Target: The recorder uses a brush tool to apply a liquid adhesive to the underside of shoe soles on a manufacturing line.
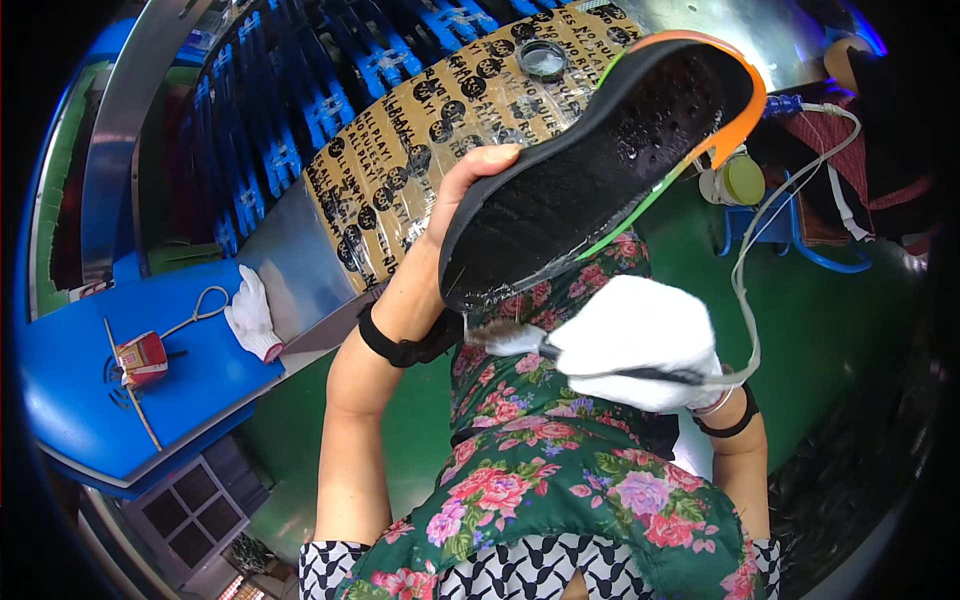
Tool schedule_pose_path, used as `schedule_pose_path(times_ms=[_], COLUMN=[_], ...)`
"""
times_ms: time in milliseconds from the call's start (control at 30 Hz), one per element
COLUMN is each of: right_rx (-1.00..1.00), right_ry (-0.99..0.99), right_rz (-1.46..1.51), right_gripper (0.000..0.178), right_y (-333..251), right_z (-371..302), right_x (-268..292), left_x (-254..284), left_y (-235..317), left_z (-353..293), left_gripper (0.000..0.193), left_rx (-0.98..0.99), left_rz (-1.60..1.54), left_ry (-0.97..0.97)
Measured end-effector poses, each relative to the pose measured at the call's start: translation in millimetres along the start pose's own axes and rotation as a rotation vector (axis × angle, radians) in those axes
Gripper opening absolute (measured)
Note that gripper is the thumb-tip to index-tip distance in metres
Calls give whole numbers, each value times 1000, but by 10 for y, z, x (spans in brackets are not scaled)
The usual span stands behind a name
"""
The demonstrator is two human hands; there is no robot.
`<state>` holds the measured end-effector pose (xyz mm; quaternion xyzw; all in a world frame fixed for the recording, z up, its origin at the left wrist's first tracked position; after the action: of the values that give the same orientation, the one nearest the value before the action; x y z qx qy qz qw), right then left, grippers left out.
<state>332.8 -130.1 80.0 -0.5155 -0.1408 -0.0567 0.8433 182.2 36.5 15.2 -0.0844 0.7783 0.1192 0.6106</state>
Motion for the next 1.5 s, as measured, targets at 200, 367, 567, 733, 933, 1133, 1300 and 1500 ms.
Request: schedule_pose_path(times_ms=[200, 367, 567, 733, 933, 1133, 1300, 1500], right_rx=[-350, 12, 105, 63, 111, 77, 29, 101], right_ry=[-86, 25, -84, -24, -89, -175, -118, -78], right_rz=[-130, -172, -223, -361, -289, -326, -328, -396], right_gripper=[23, 27, 34, 32, 35, 32, 33, 35], right_y=[47, -31, 21, 42, -14, -42, 10, 37], right_z=[-77, 30, -66, -52, -55, -72, -74, 45], right_x=[-61, 12, -50, -3, 52, 3, -27, -8], left_x=[-66, -65, -71, -134, 10, 72, 10, 72], left_y=[24, 65, 130, 170, 233, 285, 259, 322], left_z=[-12, -66, -78, -91, -147, -163, -144, -152], left_gripper=[41, 36, 31, 31, 31, 30, 28, 30], left_rx=[76, 102, 152, 230, 190, 228, 246, 162], left_rz=[104, 216, 329, 356, 381, 439, 425, 440], left_ry=[86, 124, 64, -7, 19, 23, 82, 29])
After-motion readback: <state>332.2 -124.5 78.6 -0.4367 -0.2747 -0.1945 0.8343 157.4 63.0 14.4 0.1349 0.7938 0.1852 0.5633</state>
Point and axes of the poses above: each hand's wrist, its own z-axis towards the middle knuckle, its own x-axis out of the back of the hand, y = z × x, the point moved 2 cm from there along z, towards the middle knuckle, and after that the axes turned 4 degrees about -z, right-handed, at the moved point
